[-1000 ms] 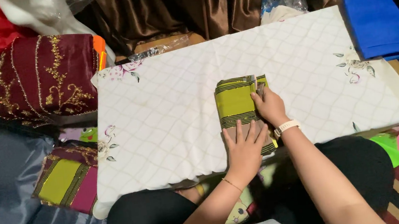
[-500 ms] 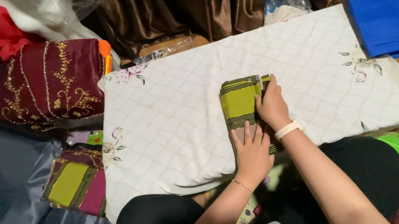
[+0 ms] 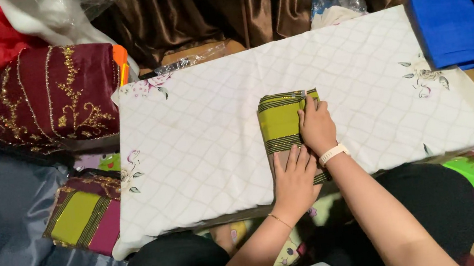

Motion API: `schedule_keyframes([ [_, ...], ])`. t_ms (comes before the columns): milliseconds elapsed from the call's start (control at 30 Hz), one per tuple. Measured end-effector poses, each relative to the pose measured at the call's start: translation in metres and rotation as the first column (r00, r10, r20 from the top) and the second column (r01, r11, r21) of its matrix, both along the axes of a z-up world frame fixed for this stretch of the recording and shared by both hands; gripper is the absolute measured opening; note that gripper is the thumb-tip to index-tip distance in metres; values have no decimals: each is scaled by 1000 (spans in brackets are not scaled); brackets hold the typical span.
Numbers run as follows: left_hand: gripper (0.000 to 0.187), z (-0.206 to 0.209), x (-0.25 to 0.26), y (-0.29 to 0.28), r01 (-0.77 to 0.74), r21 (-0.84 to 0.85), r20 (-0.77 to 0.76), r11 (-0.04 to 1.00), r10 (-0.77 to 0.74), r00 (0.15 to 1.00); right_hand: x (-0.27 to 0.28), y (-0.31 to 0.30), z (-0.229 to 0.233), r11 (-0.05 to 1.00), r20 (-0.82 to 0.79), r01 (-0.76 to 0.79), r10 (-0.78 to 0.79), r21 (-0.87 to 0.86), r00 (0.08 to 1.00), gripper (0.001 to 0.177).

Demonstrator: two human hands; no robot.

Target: Folding a piece of traditional striped fabric into a neat rectangle

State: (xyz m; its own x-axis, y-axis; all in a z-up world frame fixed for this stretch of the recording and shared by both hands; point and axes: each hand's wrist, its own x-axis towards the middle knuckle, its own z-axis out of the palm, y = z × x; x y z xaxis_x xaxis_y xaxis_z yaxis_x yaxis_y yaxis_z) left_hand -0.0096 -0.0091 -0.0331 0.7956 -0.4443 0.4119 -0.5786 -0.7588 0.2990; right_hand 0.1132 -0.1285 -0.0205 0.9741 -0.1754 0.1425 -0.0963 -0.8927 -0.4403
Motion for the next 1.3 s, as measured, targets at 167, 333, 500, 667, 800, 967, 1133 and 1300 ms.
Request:
schedule_keyframes([
  [167, 50, 10, -4, 3, 6, 0, -3, 1000, -6, 1000, -6, 9, 9, 1000, 98, -9, 12, -25, 995, 48],
  [333, 54, 8, 1, 3, 19, 67, -70, 998, -14, 997, -10, 17, 22, 869, 1, -402, 420, -287, 908, 54],
  [500, 61, 5, 2, 2, -3, 63, -63, 998, 7, 998, 12, 3, -12, 824, -183, -495, 460, -277, 869, 57],
  [667, 68, 2, 1, -1, -5, 59, -84, 998, 10, 996, 18, 1, -5, 818, -215, -525, 483, -235, 849, 59],
  [800, 72, 3, 0, 0, -8, 69, -79, 998, 13, 997, 32, 2, 1, 823, -276, -499, 430, -271, 860, 61],
  [967, 73, -3, -2, -3, -8, 26, -58, 1000, 10, 998, 34, -1, -3, 836, -255, -471, 408, -281, 877, 61],
  [1133, 76, -8, 3, -6, -41, -5, -21, 999, 41, 999, 32, -13, -3, 812, -182, -545, 515, -211, 838, 59],
  [1300, 75, -7, 1, -6, -47, -21, -9, 999, 47, 999, 5, -47, -22, 825, -261, -531, 479, -191, 838, 62],
])
